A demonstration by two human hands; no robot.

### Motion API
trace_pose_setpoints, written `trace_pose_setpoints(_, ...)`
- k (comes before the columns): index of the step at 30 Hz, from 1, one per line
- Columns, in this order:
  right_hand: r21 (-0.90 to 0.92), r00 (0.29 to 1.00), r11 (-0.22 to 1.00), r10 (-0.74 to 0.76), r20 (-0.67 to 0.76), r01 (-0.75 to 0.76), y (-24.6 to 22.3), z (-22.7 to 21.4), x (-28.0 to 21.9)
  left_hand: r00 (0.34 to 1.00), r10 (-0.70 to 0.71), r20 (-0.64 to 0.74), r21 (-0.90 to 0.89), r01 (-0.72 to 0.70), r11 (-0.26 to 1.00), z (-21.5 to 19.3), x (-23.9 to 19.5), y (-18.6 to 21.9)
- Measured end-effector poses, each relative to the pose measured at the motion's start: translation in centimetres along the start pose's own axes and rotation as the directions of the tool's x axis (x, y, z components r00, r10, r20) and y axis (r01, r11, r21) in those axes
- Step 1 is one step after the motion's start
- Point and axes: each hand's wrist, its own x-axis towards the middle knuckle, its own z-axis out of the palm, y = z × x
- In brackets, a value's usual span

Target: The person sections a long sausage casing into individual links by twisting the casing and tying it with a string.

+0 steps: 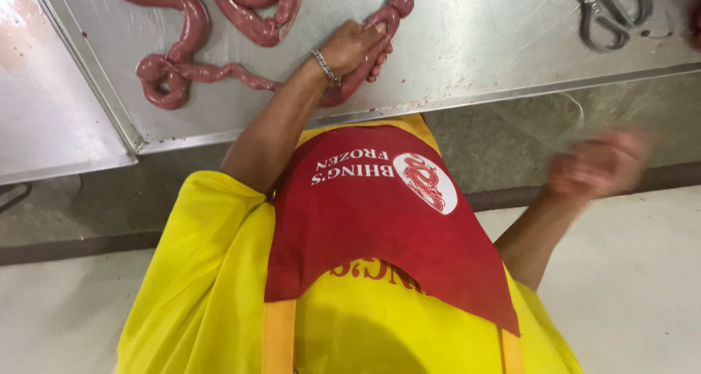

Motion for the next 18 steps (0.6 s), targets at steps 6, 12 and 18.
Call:
trace_pose_setpoints(6,-0.755,0.847,0.652,0.438,0.301,-0.068,2.5,-0.1,-2.8,0.964,-0.166,0.210,-0.321,0.228,0.919,-3.0,0.7,-2.9)
trace_pose_setpoints(12,-0.685,0.897,0.601,0.401,-0.188,-0.412,12.7,-5.8,-0.4,0.948,-0.048,0.315,-0.519,0.214,0.828,-3.9,0.5,-1.5)
trace_pose_setpoints(18,-0.594,0.995,0.799,0.096,-0.017,-0.087,2.4,-5.7,5.9,0.978,-0.199,0.058,-0.551,0.197,0.811,-4.6,-8.0,3.6)
